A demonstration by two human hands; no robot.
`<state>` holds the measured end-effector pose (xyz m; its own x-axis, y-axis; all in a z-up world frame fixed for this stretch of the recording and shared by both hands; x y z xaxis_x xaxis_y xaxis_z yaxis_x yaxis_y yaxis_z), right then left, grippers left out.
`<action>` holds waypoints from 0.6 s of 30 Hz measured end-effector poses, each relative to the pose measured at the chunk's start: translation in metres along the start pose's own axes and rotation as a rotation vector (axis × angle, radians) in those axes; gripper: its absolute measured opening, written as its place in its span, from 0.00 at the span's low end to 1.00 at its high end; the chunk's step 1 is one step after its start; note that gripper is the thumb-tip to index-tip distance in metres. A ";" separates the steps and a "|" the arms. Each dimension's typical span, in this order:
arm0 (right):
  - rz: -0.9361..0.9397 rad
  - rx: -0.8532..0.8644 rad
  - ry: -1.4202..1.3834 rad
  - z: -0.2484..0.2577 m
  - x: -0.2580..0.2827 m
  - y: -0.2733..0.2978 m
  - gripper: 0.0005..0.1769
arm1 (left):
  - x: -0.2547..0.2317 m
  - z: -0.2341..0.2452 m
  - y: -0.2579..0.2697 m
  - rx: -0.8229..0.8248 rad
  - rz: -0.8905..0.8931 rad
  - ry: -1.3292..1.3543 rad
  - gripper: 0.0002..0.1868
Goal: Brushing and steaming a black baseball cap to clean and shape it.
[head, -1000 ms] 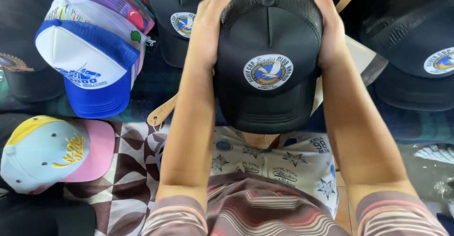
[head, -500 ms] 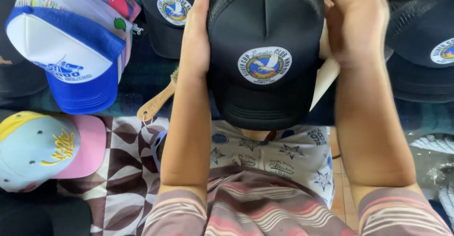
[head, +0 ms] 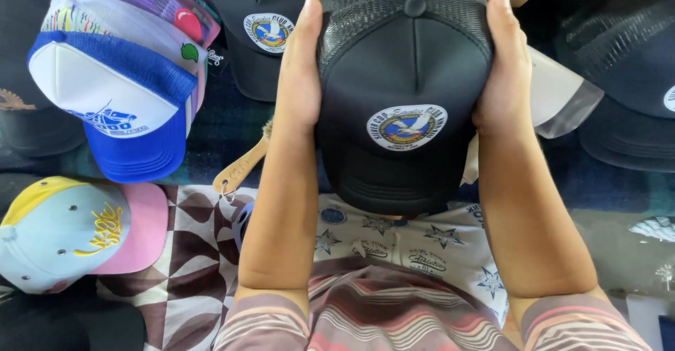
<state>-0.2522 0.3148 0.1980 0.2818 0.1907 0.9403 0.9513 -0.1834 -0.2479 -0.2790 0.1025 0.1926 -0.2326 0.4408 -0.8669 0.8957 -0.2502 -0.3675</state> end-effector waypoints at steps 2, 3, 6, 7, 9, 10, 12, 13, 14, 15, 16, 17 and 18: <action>0.066 0.155 -0.206 -0.002 -0.006 0.002 0.31 | 0.008 0.006 0.000 -0.078 -0.045 -0.080 0.27; 0.063 0.155 -0.200 -0.001 -0.012 0.003 0.31 | 0.008 0.006 0.002 -0.080 -0.043 -0.073 0.27; 0.127 0.116 -0.169 0.007 -0.014 -0.002 0.32 | 0.002 0.004 0.000 -0.085 -0.057 -0.087 0.29; 0.067 0.091 -0.183 0.010 -0.019 -0.002 0.31 | 0.003 0.004 0.003 -0.069 -0.052 -0.038 0.29; 0.007 0.066 -0.196 0.014 -0.025 -0.005 0.31 | 0.004 0.005 0.006 -0.054 -0.048 0.013 0.28; -0.138 0.037 -0.312 0.016 -0.033 -0.008 0.29 | 0.007 0.008 0.006 -0.079 -0.004 -0.015 0.30; -0.289 0.000 -0.430 0.017 -0.046 -0.012 0.27 | 0.013 0.013 0.008 -0.105 0.046 -0.044 0.31; -0.237 -0.114 -0.387 0.024 -0.049 -0.016 0.18 | 0.016 0.016 0.008 -0.132 0.065 -0.066 0.32; -0.185 -0.227 -0.342 0.031 -0.051 -0.019 0.11 | 0.019 0.020 0.008 -0.160 0.083 -0.088 0.33; -0.180 -0.226 -0.343 0.028 -0.050 -0.016 0.11 | 0.018 0.017 0.010 -0.157 0.079 -0.088 0.33; -0.189 -0.190 -0.410 0.023 -0.049 -0.014 0.16 | 0.018 0.013 0.011 -0.138 0.091 0.103 0.31; -0.191 -0.153 -0.478 0.018 -0.046 -0.014 0.22 | 0.018 0.008 0.010 -0.112 0.100 0.295 0.29; -0.180 -0.152 -0.478 0.014 -0.038 -0.011 0.22 | 0.020 0.008 0.007 -0.104 0.093 0.295 0.29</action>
<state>-0.2712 0.3228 0.1618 0.1747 0.6437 0.7451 0.9710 -0.2379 -0.0221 -0.2803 0.1026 0.1694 -0.0417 0.6551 -0.7544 0.9453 -0.2187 -0.2421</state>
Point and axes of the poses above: each hand's wrist, its own y-axis away from the middle knuckle, its own z-axis out of the back of the hand, x = y × z, the point moved 6 cm from there along -y, towards the middle knuckle, and after that the axes turned 2 degrees about z, right-handed, at the moved point
